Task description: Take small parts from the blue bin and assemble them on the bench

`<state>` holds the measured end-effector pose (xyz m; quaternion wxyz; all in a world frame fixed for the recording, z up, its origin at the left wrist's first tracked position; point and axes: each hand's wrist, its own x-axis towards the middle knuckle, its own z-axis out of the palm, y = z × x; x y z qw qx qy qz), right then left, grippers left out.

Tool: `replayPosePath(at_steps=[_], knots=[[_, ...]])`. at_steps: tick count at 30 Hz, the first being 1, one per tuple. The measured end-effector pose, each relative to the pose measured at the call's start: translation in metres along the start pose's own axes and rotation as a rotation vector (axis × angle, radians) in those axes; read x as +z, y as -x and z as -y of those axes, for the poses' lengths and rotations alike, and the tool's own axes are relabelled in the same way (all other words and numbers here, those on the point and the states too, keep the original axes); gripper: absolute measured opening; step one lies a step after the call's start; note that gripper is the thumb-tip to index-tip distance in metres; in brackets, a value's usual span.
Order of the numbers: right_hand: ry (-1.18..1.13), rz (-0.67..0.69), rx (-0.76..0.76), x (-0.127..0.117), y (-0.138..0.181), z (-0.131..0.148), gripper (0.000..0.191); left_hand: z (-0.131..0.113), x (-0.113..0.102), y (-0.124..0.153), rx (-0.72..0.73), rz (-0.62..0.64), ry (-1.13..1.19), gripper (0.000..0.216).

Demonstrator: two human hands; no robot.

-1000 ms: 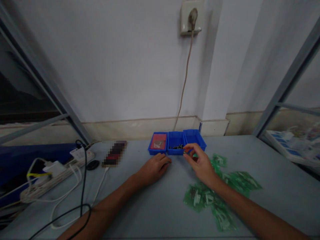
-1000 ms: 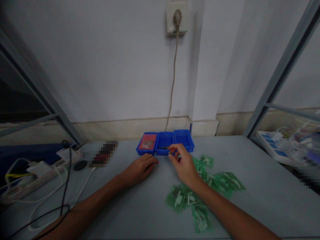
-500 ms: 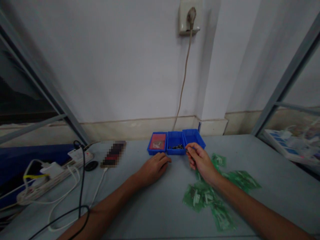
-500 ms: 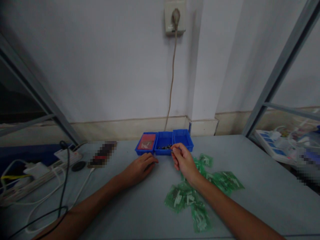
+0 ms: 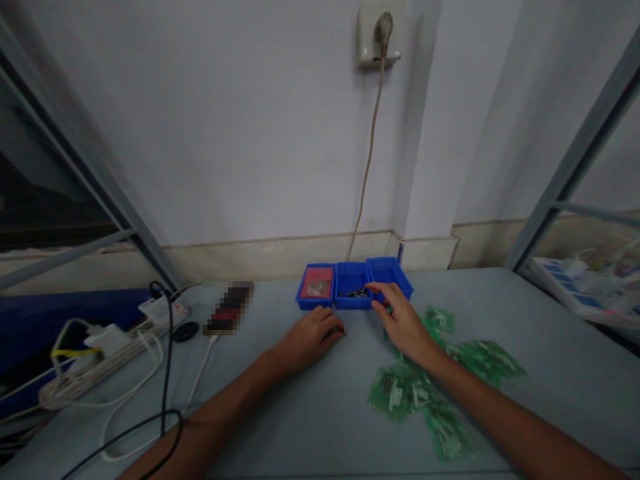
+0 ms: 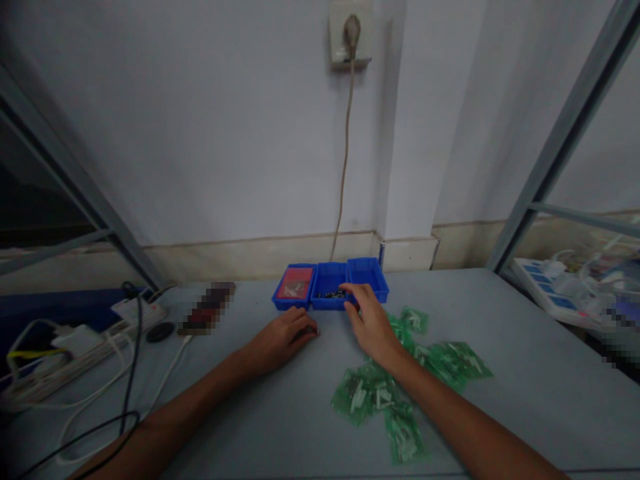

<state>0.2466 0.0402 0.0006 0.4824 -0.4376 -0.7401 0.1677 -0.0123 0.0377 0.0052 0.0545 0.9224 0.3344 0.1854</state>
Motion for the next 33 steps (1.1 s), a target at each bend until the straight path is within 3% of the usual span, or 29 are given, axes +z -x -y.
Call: replayPosePath(at_steps=[4,8,11,19,22,27,33], knots=[[0.008,0.054,-0.013,-0.002,0.003,0.009,0.021,-0.001,-0.002,0.001,0.012,-0.009,-0.005,0.013],[0.082,0.361,-0.191,-0.002,0.010,0.018,0.020,0.005,0.002,0.002,-0.076,-0.046,-0.096,0.012],[0.145,0.478,-0.267,0.000,0.014,0.020,0.028,0.008,0.005,0.002,-0.115,-0.048,-0.126,0.012],[0.207,0.469,-0.232,-0.001,0.014,0.022,0.010,0.006,0.004,0.002,-0.128,-0.039,-0.113,0.013],[0.141,0.421,-0.156,-0.001,0.014,0.021,0.009,0.005,0.002,0.002,-0.134,-0.024,-0.124,0.014],[-0.130,0.339,0.099,0.002,0.011,0.017,0.005,0.005,0.001,0.001,-0.142,-0.006,-0.128,0.013],[-0.544,0.239,0.288,0.001,0.003,0.018,0.021,0.006,0.001,0.002,-0.137,-0.003,-0.125,0.013]])
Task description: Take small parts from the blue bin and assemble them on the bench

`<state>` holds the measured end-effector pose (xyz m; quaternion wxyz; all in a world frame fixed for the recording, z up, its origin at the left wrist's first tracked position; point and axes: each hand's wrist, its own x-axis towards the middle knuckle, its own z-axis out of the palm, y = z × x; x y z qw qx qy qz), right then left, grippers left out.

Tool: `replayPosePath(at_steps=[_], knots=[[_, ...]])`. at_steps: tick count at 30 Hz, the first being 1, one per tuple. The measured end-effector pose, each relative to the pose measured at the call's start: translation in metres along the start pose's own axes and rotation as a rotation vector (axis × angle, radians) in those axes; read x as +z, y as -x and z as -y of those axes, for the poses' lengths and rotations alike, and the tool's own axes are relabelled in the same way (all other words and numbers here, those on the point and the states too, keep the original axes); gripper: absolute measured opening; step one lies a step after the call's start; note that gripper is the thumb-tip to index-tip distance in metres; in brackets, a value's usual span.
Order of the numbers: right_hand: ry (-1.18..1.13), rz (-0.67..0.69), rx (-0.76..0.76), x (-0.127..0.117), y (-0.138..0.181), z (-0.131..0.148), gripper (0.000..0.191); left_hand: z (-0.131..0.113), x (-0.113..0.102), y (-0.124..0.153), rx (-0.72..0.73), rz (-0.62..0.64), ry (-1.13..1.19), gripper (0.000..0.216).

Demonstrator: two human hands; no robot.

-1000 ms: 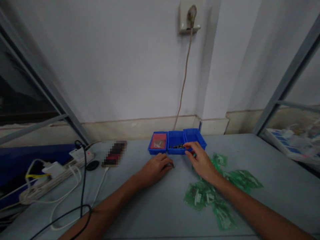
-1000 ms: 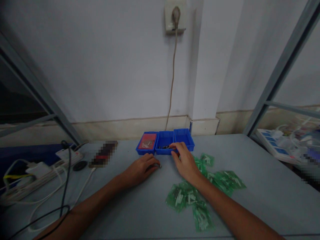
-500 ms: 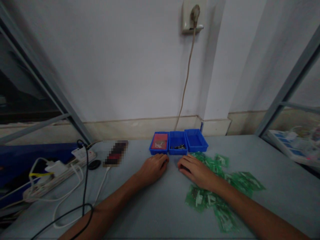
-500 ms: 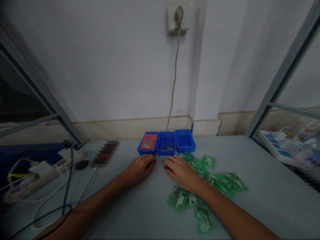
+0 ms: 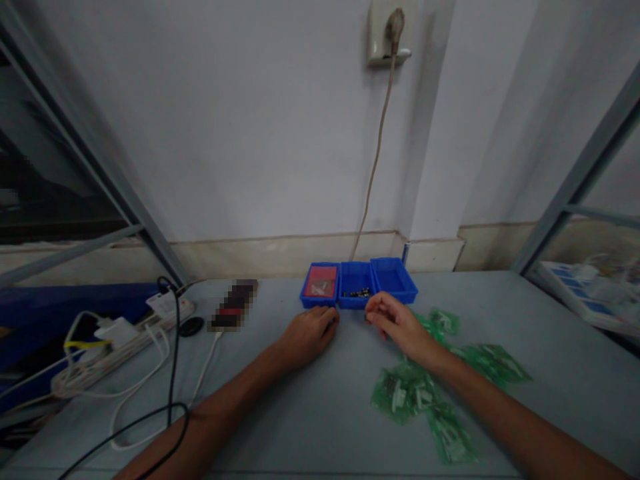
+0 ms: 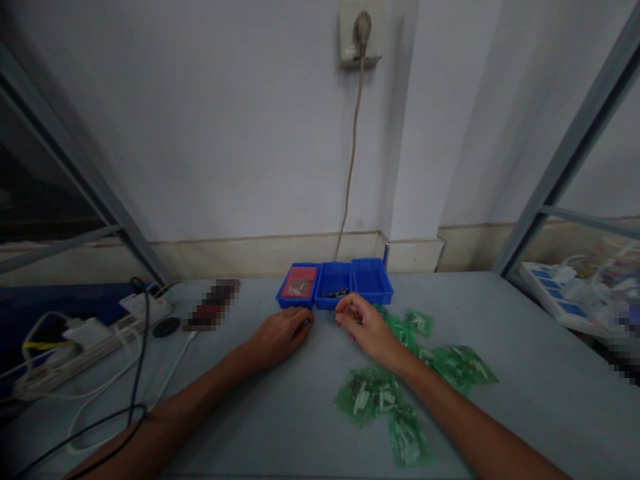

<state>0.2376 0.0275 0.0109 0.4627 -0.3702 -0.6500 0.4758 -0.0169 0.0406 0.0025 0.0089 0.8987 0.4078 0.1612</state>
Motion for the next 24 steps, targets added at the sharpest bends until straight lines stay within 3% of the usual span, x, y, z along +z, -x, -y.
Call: replayPosePath(at_steps=[4,9,12,17,19,24], knots=[[-0.182,-0.096,0.115,-0.001,-0.002,0.003,0.032,0.000,0.000,0.000,0.009,-0.003,0.007,0.013],[-0.281,-0.184,0.139,-0.003,-0.004,0.000,0.037,0.000,0.000,-0.001,0.012,-0.005,0.025,0.012],[-0.188,-0.187,0.072,-0.003,-0.003,-0.001,0.032,-0.001,-0.001,-0.001,0.008,0.005,0.016,0.012],[0.273,-0.238,-0.213,-0.001,0.003,0.002,0.016,0.001,0.001,0.000,0.014,-0.017,0.018,0.012],[0.370,-0.230,-0.257,0.000,0.006,0.004,0.015,0.001,0.002,0.000,0.015,-0.015,0.017,0.013],[0.196,-0.211,-0.157,0.002,0.005,0.005,0.019,0.002,0.004,0.000,0.012,-0.016,-0.006,0.014]])
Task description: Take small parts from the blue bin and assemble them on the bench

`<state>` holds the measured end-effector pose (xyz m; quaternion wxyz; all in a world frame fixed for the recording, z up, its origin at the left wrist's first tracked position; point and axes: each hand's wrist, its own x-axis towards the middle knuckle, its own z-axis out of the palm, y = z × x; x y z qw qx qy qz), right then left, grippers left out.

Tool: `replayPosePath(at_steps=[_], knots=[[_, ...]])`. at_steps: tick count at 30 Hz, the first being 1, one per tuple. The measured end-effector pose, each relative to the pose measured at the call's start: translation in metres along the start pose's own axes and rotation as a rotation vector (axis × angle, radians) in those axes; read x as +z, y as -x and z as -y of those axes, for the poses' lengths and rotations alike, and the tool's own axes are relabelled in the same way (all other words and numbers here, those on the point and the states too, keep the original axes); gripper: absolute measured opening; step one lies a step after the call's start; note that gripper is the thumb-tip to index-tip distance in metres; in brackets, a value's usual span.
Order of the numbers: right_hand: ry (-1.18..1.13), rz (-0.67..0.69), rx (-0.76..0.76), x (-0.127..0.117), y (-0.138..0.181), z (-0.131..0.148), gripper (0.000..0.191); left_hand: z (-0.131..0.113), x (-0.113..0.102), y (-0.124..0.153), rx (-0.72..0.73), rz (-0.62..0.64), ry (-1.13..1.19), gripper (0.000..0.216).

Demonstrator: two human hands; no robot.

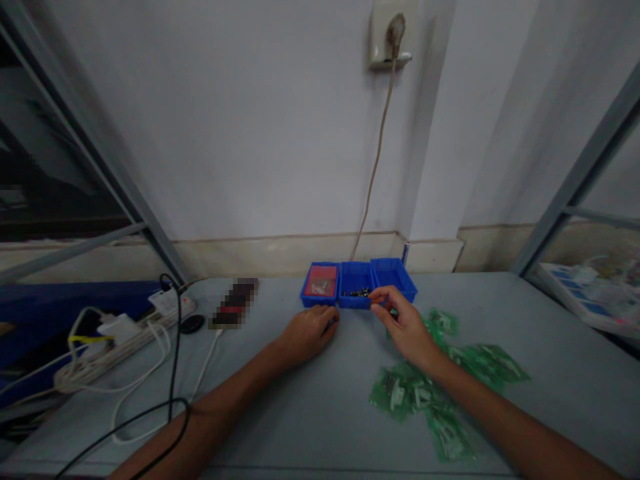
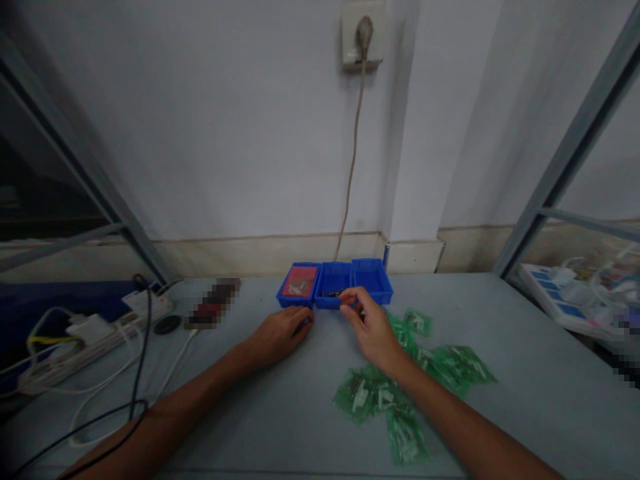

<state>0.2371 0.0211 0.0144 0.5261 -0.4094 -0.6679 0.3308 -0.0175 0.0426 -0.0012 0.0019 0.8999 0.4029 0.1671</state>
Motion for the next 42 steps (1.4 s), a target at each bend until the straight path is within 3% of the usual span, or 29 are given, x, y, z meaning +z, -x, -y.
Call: replayPosePath(at_steps=[5,11,15,20,24,31,42], knots=[[-0.390,0.010,0.282,0.0002,-0.0045,-0.0030,0.031,-0.0012,-0.0016,-0.0003,-0.001,0.014,-0.008,0.012],[-0.621,-0.021,0.402,-0.0017,-0.0064,0.0001,0.035,-0.0007,-0.0018,-0.0001,0.003,0.019,0.005,0.010],[-0.496,-0.028,0.329,-0.0019,-0.0063,0.0002,0.032,-0.0005,-0.0018,-0.0004,-0.002,0.033,0.006,0.010],[0.005,-0.037,-0.007,-0.0010,-0.0018,-0.0033,0.019,-0.0013,-0.0030,-0.0008,-0.003,0.037,0.012,0.012],[0.131,-0.019,-0.062,-0.0002,0.0010,-0.0052,0.019,-0.0010,-0.0027,-0.0007,-0.005,0.046,0.007,0.012],[0.033,-0.023,-0.016,-0.0014,-0.0027,-0.0057,0.018,0.0001,-0.0009,-0.0002,-0.007,0.040,0.012,0.013],[-0.463,0.033,0.279,0.0018,-0.0026,-0.0046,0.029,0.0006,-0.0015,-0.0002,0.004,0.034,0.017,0.012]])
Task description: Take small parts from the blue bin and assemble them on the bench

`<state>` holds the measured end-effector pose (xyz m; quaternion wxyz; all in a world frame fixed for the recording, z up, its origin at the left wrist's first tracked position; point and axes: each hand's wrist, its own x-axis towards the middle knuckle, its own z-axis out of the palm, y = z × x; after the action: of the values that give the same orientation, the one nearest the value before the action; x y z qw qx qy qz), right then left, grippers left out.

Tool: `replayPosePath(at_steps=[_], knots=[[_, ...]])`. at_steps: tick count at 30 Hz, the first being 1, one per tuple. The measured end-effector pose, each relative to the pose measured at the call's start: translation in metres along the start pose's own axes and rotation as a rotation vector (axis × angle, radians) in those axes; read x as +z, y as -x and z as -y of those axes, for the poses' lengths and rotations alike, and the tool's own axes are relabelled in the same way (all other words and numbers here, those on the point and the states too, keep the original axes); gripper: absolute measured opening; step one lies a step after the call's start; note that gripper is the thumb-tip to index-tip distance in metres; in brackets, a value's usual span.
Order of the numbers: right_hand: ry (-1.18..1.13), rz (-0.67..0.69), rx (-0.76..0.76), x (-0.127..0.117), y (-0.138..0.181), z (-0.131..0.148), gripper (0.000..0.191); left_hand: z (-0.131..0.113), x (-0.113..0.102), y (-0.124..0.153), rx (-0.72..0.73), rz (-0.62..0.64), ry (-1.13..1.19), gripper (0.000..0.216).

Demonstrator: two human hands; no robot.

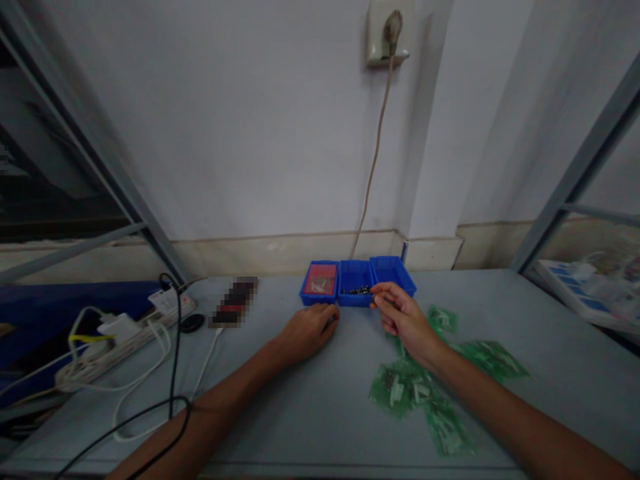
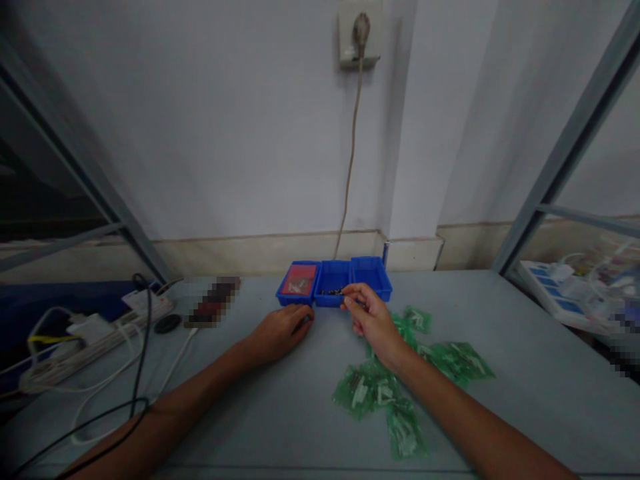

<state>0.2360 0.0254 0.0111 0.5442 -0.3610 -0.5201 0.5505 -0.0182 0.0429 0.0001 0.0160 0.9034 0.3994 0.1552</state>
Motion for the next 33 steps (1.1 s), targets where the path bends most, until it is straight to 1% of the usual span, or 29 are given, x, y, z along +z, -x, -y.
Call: replayPosePath(at_steps=[4,8,14,21,25,28,30,33], knots=[[-0.158,0.020,0.092,0.0019,0.0010,0.0028,0.031,-0.0009,-0.0009,-0.0002,-0.002,0.005,-0.004,0.011],[-0.244,0.035,0.142,0.0029,0.0018,0.0031,0.030,-0.0022,-0.0022,-0.0007,-0.001,0.008,-0.003,0.012],[-0.317,0.065,0.159,0.0021,0.0022,0.0005,0.027,-0.0014,-0.0002,-0.0012,-0.003,0.004,-0.004,0.012],[-0.309,0.087,0.171,0.0029,0.0027,0.0022,0.029,-0.0006,0.0006,-0.0006,-0.004,0.000,-0.005,0.014],[-0.238,0.054,0.153,0.0055,0.0035,0.0027,0.031,-0.0005,0.0004,-0.0007,-0.005,0.002,-0.011,0.013],[-0.110,0.031,0.088,0.0068,0.0039,0.0017,0.030,-0.0007,0.0002,-0.0009,-0.007,0.001,-0.001,0.013],[0.032,0.009,-0.009,0.0065,0.0040,0.0005,0.028,-0.0006,0.0001,-0.0008,-0.003,0.000,0.004,0.013],[0.275,-0.047,-0.209,0.0049,0.0044,-0.0010,0.022,-0.0004,0.0000,-0.0005,-0.004,-0.004,0.007,0.013]])
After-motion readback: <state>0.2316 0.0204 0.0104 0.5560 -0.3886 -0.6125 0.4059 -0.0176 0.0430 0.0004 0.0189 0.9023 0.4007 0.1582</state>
